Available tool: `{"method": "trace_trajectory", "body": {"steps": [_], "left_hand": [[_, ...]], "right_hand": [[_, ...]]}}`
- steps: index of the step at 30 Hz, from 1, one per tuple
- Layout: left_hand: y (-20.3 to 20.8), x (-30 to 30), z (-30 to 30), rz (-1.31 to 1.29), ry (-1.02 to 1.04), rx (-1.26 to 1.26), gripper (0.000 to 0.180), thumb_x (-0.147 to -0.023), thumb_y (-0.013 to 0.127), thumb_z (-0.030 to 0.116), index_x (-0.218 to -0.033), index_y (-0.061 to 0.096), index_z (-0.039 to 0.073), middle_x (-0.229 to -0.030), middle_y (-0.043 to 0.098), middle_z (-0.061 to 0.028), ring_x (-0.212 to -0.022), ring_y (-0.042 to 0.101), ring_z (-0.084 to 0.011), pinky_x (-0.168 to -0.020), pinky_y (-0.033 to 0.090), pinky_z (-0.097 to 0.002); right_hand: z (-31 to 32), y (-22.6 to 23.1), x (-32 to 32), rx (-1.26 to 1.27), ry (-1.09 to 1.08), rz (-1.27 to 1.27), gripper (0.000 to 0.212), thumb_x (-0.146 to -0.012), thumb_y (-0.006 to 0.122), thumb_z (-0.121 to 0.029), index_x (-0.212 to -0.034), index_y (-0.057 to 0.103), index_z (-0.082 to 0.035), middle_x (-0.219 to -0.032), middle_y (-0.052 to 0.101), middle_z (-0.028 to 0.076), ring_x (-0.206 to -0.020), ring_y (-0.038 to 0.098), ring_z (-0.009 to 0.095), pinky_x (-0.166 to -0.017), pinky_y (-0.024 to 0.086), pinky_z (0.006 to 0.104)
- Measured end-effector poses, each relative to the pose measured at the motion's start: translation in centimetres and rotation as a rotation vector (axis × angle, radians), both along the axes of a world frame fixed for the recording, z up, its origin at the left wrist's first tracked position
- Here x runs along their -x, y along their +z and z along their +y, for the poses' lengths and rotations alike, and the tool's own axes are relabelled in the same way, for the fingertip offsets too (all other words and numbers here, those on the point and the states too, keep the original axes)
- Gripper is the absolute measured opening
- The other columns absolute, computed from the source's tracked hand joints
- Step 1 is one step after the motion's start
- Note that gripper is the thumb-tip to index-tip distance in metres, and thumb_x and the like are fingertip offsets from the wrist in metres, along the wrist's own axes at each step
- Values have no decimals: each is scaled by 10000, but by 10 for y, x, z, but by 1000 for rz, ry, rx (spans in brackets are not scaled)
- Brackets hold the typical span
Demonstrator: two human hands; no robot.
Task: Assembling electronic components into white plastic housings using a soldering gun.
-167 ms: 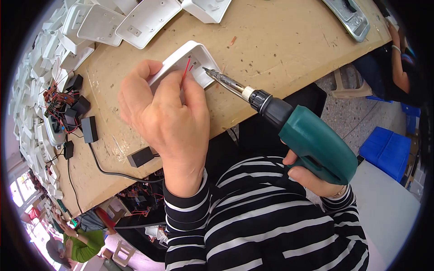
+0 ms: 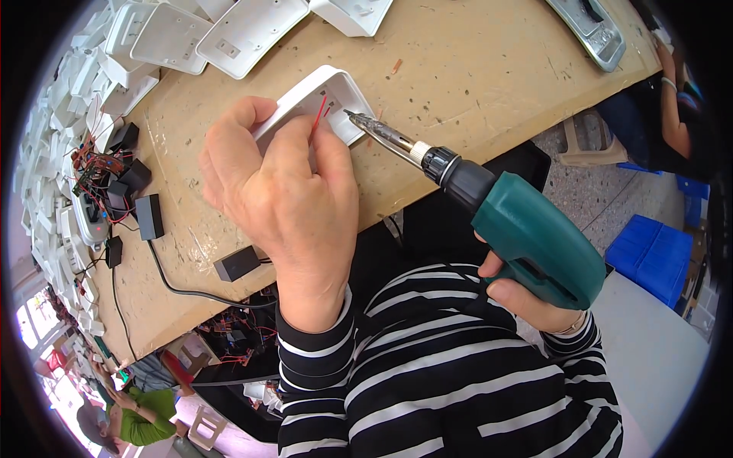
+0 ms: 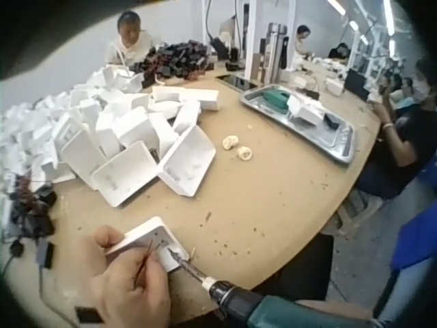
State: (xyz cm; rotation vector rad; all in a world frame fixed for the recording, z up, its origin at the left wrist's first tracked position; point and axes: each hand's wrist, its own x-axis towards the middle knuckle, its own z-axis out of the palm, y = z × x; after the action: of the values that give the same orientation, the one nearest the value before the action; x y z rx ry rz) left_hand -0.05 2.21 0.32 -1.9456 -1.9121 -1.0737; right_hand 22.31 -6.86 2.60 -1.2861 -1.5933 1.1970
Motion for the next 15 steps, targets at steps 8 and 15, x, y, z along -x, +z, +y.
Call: {"method": "trace_trajectory", "body": {"steps": [8,15], "left_hand": [[-1,2,1,22,-2,-18,65,-667,693,72,-728,694,48,-1002,570,-95,-950,529,-297,-818,370,-402],[-1,1,0,32,-14,-17,63,-664,690,72,-722,691,48,-1009,568,-99,-965,521,-300,-822,365,-408]], "right_hand": [[1,-4,2,-8,-29,60,578,-746,779,-36,-1237,521,123,-1043,668,173,-762,710,149,-660,571,231],[10,0,1,-45,16,-2,567,-738,776,-25,-1231,533,111,-1055,660,173,-744,704,136,-641,568,227]]}}
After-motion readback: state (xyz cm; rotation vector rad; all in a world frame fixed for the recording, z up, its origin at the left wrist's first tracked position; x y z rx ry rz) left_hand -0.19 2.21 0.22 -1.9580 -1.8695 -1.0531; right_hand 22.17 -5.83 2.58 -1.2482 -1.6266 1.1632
